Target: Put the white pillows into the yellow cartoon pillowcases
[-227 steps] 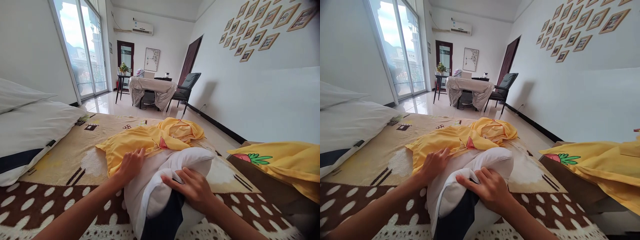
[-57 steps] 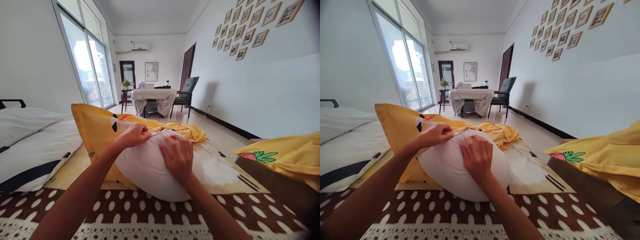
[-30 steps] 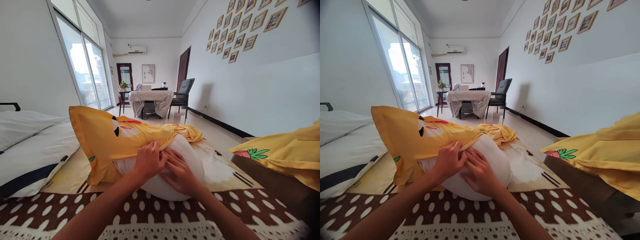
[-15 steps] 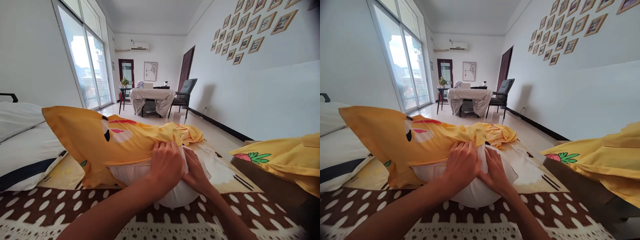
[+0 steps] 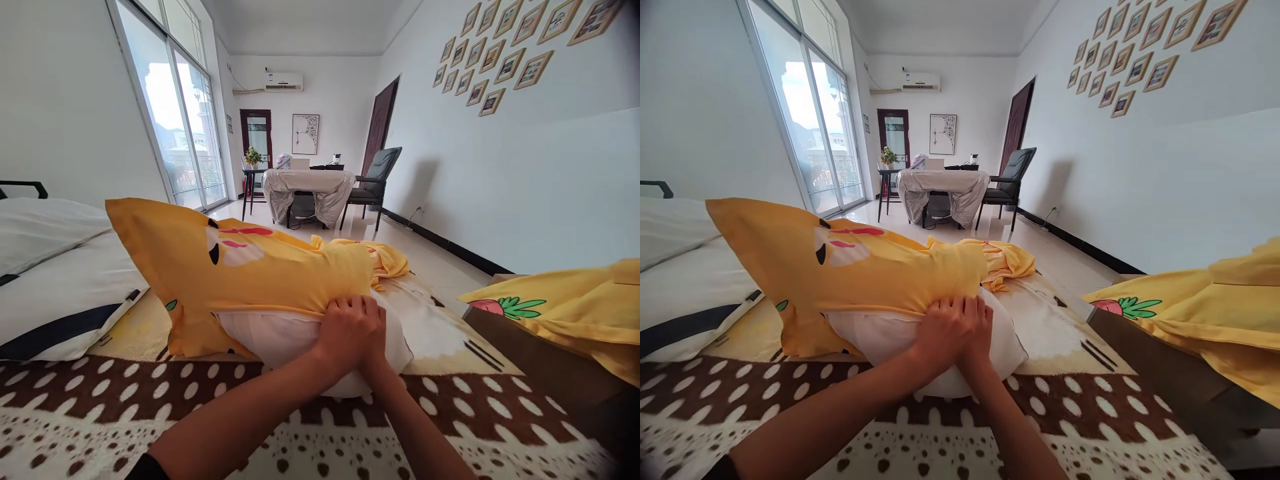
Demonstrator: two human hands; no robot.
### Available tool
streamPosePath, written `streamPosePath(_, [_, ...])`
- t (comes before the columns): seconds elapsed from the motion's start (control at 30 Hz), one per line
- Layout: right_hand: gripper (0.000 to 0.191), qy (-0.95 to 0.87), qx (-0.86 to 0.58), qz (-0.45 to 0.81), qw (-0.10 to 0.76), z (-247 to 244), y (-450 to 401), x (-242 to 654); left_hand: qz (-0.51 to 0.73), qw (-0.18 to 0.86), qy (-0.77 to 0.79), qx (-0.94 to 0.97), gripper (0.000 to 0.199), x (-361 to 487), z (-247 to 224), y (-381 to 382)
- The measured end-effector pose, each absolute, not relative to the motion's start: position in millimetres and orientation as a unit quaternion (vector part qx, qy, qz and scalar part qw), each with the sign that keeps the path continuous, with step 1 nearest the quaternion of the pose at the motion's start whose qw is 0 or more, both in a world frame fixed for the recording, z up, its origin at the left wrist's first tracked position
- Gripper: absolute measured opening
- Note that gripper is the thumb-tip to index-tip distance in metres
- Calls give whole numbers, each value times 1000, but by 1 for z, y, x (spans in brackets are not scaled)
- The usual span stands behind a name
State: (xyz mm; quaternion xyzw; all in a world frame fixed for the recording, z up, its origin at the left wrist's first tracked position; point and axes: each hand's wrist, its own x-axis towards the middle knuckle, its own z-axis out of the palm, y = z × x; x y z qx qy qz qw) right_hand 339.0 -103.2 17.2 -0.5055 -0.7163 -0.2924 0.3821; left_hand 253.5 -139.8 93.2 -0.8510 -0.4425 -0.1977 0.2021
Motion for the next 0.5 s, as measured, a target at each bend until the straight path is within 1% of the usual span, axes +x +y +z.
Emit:
streamPosePath(0.1, [15,-703,-521,-235,422,22,-116,347,-202,273,-376,-862,17,234,95,-146])
streamPosePath(0.17, [21,-720,-508,-199,430,27,-126,353,-213,302,-360,-856,15,218,96,-156])
streamPosePath(0.23, [27,-727,-505,-186,427,31,-135,357,-230,327,-363,-842,19,199,95,-169])
streamPosePath(0.33, [35,-741,-484,-188,425,31,-144,361,-277,363,-391,-799,22,165,90,-180])
streamPosePath(0.43, [48,-741,-488,-215,408,27,-153,358,-317,380,-441,-749,15,134,83,-177])
streamPosePath(0.5, [51,-714,-522,-245,397,25,-163,351,-327,379,-442,-745,10,122,79,-168])
